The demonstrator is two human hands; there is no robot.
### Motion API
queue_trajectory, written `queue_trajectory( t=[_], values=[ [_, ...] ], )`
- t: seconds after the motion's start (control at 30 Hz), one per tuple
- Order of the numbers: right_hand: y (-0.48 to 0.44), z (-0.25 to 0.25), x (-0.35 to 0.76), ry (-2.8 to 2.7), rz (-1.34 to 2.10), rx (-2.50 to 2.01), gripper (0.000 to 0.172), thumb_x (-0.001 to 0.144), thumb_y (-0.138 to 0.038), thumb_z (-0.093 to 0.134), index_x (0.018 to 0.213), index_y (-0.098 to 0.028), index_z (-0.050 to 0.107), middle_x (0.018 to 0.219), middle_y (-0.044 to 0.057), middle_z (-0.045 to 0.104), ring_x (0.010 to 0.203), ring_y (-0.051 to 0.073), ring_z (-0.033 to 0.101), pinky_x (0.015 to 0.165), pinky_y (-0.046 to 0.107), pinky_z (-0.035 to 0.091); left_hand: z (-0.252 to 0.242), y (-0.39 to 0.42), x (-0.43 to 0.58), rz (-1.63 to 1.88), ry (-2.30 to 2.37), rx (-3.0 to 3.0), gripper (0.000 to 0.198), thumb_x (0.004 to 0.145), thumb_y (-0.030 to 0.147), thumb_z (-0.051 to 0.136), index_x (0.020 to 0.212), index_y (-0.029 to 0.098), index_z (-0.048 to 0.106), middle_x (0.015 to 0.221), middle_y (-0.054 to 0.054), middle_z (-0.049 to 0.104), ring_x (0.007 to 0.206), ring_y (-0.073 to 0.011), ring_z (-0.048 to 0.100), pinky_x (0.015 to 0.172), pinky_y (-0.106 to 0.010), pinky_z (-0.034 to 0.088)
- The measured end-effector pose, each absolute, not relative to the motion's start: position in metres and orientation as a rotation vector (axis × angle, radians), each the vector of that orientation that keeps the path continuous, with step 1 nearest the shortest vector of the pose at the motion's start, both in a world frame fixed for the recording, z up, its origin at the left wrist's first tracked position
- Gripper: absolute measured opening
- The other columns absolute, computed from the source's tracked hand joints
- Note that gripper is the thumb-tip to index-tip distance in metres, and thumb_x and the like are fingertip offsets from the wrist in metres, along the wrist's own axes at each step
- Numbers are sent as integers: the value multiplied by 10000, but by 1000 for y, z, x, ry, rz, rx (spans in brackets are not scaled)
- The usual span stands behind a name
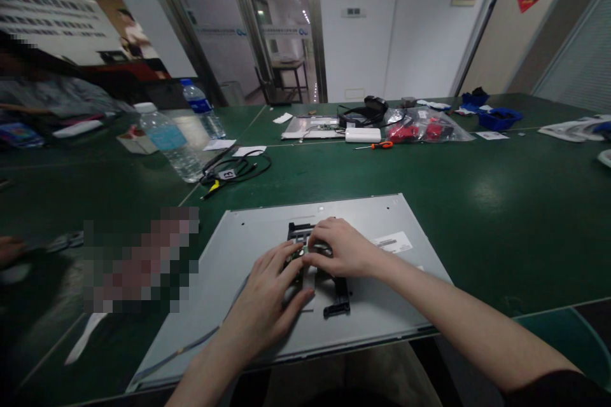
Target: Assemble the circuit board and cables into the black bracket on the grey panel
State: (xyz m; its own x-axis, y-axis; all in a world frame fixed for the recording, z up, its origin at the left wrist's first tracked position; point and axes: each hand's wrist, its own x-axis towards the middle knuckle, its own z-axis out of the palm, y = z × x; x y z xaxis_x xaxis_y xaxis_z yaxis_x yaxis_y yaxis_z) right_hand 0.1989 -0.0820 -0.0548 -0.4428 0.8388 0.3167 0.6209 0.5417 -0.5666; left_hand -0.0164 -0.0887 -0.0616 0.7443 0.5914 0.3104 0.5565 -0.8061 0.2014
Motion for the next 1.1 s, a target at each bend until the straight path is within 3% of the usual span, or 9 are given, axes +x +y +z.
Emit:
queue_trajectory(
  t=[0.33, 0.8, 1.1],
  values=[
    [-81, -58, 199, -2173, 505, -1141, 147, 821, -155, 624, 963, -191, 609, 975, 55, 654, 979, 210, 570, 911, 373, 427, -64, -88, -17, 570, 931, 2859, 439, 873, 281, 602, 1299, 235, 506, 1372, -106, 486, 1279, -317, 432, 1048, -548, 399],
    [-75, -64, 199, -2146, 526, -1133, 87, 867, -127, 588, 913, -189, 629, 967, 61, 672, 980, 205, 583, 889, 370, 442, -63, -87, -17, 568, 917, 2878, 472, 888, 288, 588, 1348, 232, 498, 1368, -109, 497, 1274, -307, 437, 1052, -529, 400],
    [-74, -65, 199, -2154, 556, -1145, 63, 884, -131, 585, 890, -180, 625, 879, 43, 671, 872, 181, 589, 818, 333, 447, -64, -87, -17, 564, 930, 2870, 447, 898, 291, 575, 1336, 238, 507, 1360, -110, 495, 1276, -314, 434, 1044, -538, 407]
  ],
)
